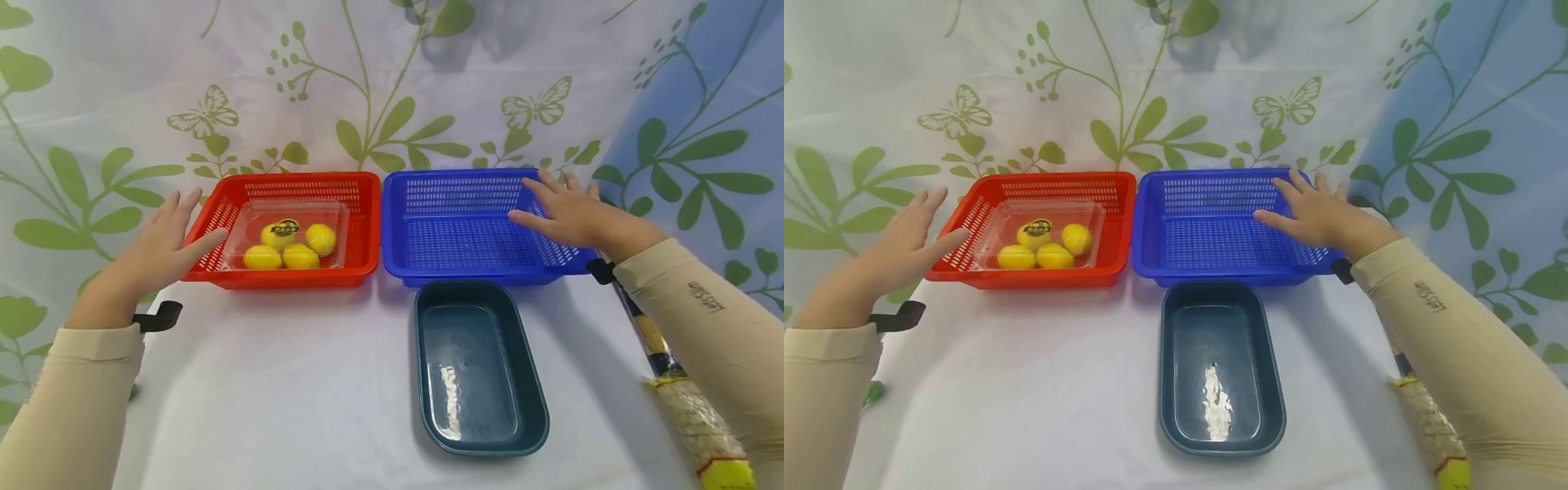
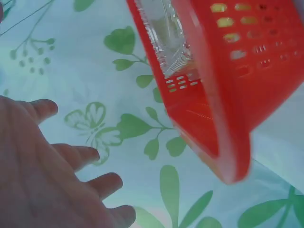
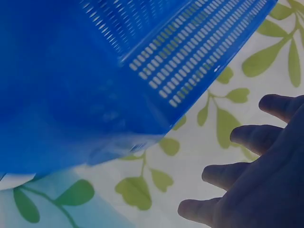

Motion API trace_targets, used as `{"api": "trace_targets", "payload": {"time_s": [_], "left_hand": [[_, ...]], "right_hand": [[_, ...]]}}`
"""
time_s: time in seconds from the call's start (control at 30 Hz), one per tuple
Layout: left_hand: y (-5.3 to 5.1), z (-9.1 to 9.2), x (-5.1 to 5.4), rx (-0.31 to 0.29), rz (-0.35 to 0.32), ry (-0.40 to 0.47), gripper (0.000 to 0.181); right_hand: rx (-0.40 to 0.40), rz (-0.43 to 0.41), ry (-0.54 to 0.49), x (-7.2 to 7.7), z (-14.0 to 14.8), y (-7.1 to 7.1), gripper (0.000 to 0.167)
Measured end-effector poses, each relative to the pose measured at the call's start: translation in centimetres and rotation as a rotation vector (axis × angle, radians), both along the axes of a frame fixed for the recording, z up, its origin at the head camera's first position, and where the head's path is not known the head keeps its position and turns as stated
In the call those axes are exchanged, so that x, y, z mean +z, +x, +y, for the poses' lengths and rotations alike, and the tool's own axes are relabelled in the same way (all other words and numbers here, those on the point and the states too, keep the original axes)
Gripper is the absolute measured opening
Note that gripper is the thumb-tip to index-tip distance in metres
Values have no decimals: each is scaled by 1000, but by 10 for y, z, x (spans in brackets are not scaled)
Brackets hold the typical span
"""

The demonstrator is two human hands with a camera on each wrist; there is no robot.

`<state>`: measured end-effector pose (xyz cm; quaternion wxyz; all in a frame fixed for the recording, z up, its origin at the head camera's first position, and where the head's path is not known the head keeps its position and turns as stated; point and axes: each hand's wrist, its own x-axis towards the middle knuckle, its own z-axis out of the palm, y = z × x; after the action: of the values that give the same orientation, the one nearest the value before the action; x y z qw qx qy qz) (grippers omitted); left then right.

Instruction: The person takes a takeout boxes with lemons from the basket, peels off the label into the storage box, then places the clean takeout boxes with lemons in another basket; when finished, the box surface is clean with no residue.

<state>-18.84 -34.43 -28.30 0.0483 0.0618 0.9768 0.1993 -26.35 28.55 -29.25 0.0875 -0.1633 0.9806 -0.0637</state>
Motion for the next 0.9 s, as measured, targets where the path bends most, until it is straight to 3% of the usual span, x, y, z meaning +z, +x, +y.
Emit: {"api": "trace_targets", "payload": {"time_s": [0.2,0.37,0.57,0.9], "left_hand": [[29,-2,-20,58,85,114,88],[39,-1,-41,121,84,195,85],[44,1,-59,226,133,255,83],[41,9,-75,314,163,371,93]], "right_hand": [[37,-11,-31,1,-15,-2,98],[68,-1,-42,-2,-36,-4,98],[127,-18,-64,-1,-73,-7,98],[240,-36,-119,7,-138,-11,96]]}}
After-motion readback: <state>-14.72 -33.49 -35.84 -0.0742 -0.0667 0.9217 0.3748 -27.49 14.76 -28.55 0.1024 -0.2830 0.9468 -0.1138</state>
